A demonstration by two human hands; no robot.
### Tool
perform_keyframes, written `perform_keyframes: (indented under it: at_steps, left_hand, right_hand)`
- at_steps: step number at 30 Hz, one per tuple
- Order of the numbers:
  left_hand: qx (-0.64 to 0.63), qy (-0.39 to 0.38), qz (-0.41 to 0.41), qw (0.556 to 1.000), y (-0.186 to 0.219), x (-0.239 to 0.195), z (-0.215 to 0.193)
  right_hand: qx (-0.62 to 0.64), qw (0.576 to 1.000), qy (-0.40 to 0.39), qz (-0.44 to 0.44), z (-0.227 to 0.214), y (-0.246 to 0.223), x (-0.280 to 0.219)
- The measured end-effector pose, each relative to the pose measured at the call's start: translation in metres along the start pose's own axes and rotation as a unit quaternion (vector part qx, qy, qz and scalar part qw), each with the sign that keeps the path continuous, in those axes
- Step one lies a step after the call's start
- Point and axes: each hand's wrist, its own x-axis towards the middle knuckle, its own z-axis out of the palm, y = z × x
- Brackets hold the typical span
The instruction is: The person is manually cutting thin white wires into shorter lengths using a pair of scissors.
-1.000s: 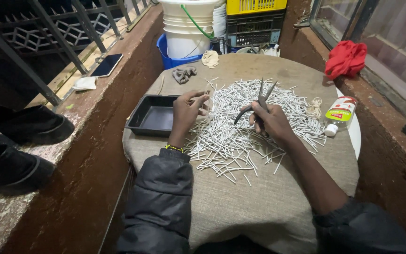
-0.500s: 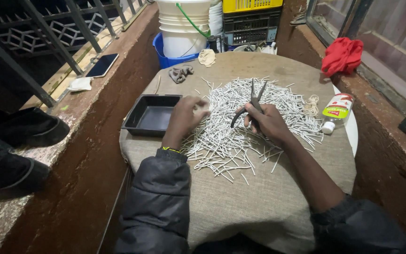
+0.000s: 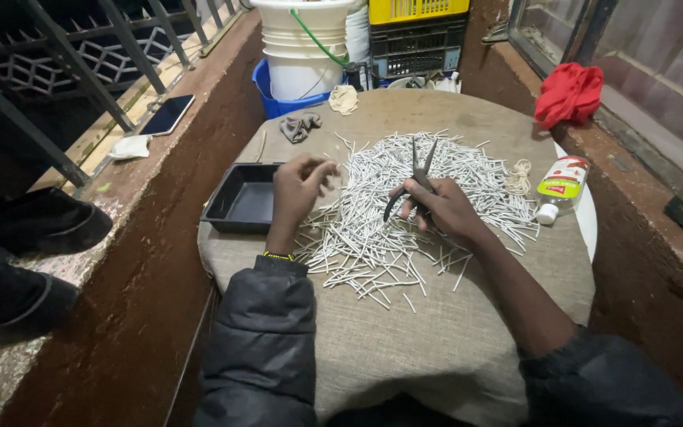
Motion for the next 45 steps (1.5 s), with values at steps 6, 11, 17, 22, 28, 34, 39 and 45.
perform_keyframes:
  at_steps: [6,11,17,22,28,34,39,45]
  left_hand:
    - [-0.224,0.038,0.017,0.974,0.016,0.001,0.022]
    - [-0.280,0.018,0.039,0.959,0.022,0.003,0.061]
    - [-0.182,0.005,0.036,0.983,0.020,-0.007,0.078]
    - [-0.131,-0.012,0.058,0.990,0.035,-0.020,0.091]
    - [-0.026,0.008,0.149,0.988,0.044,-0.022,0.099]
    - [-0.126,-0.010,0.127,0.984,0.047,-0.023,0.096]
    - [-0.099,-0.017,0.120,0.988,0.037,-0.021,0.096]
    - [-0.002,-0.001,0.177,0.984,0.032,-0.022,0.094]
  right_hand:
    - [0.010,0.995,-0.087,0.040,0.001,-0.003,0.000]
    - [0.020,0.992,-0.116,0.052,0.004,0.010,0.003]
    - [-0.034,0.992,-0.113,0.050,0.005,-0.006,0.000]
    - [-0.131,0.987,-0.096,-0.006,0.001,0.011,0.006]
    - [-0.317,0.941,-0.008,-0.120,-0.007,0.030,0.018]
    - [-0.200,0.972,-0.036,-0.116,0.004,0.014,0.002]
    - [-0.302,0.948,0.052,-0.087,0.004,0.022,0.013]
    - [-0.311,0.938,0.098,-0.121,0.001,0.057,0.032]
